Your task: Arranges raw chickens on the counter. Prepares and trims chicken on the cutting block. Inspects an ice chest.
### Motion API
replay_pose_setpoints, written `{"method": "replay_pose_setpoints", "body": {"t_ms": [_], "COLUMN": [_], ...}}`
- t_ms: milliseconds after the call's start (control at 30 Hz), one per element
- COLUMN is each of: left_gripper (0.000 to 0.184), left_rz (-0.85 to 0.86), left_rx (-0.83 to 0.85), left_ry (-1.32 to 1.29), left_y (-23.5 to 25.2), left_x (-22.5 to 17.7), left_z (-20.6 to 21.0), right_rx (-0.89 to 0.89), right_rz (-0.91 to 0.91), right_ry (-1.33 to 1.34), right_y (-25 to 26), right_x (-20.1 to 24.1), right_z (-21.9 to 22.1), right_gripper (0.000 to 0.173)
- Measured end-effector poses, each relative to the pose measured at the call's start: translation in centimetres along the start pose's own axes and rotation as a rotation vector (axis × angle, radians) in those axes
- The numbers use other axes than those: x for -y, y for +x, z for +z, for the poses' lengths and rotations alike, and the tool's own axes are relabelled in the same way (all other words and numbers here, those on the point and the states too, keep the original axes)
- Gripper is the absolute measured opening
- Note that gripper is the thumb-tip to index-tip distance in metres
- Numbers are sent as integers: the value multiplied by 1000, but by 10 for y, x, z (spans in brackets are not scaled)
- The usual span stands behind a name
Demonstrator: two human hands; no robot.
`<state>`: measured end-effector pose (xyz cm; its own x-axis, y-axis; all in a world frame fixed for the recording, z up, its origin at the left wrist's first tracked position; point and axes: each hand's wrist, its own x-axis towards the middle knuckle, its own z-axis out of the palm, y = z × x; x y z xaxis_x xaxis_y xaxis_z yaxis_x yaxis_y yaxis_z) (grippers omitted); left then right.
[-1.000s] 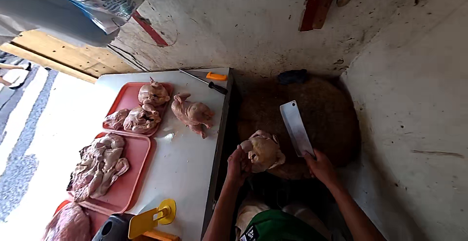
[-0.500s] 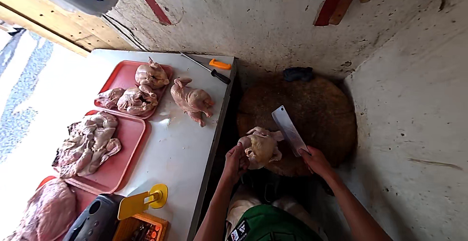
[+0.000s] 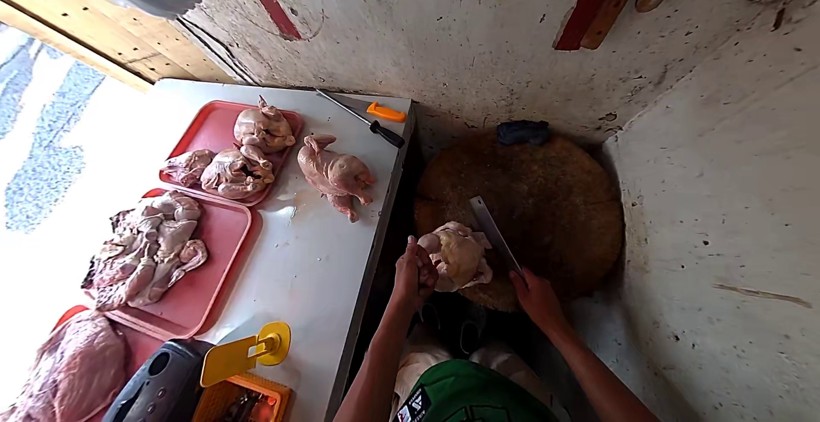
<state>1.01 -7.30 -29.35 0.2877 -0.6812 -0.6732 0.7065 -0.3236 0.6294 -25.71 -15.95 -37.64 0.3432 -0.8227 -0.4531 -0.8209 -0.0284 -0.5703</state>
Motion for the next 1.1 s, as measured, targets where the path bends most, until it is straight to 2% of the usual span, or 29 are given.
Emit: {"method": "replay_pose_setpoints", "body": {"t_ms": [133,233,367,533,633,700,767,800,867,900,967,1100], "left_gripper": [78,81,81,81,81,81,81,81,81,81,81,77], "left_rz": [11,19,9,-6,-11,-19,-21,-23,-22,-21,-28,-28], "left_rx": [56,55,48,59,69,66,66,63,68,71,74,92], "left_ry": [-47,-99,-116,-99,-110,-121,-129,-131,-125,-123,-123,-108], "left_y": [4,3,4,9,9,10,9,9,9,9,9,9], "left_x": [6,7,4,-3,-4,-3,-3,-3,-3,-4,-5,-6], "left_z": [-4,-3,1,3,2,1,0,-1,-3,-4,-7,-10], "right_rx": [-72,-56,-140,-570,-666,-701,-624,-454,31,146,197,169], "right_rz": [-32,-10,-63,-441,-652,-692,-549,-372,75,192,262,255], "right_ry": [-52,-150,-49,219,435,403,174,8,-247,-316,-374,-352], "right_y": [-24,-24,-23,-25,-28,-26,-24,-25,-14,-8,-5,-6], "right_x": [8,2,13,84,120,118,89,71,48,43,44,46], "right_z": [20,36,28,-17,-37,-28,-3,9,24,30,34,36], "right_gripper": [41,42,40,36,33,36,36,38,42,43,43,44]}}
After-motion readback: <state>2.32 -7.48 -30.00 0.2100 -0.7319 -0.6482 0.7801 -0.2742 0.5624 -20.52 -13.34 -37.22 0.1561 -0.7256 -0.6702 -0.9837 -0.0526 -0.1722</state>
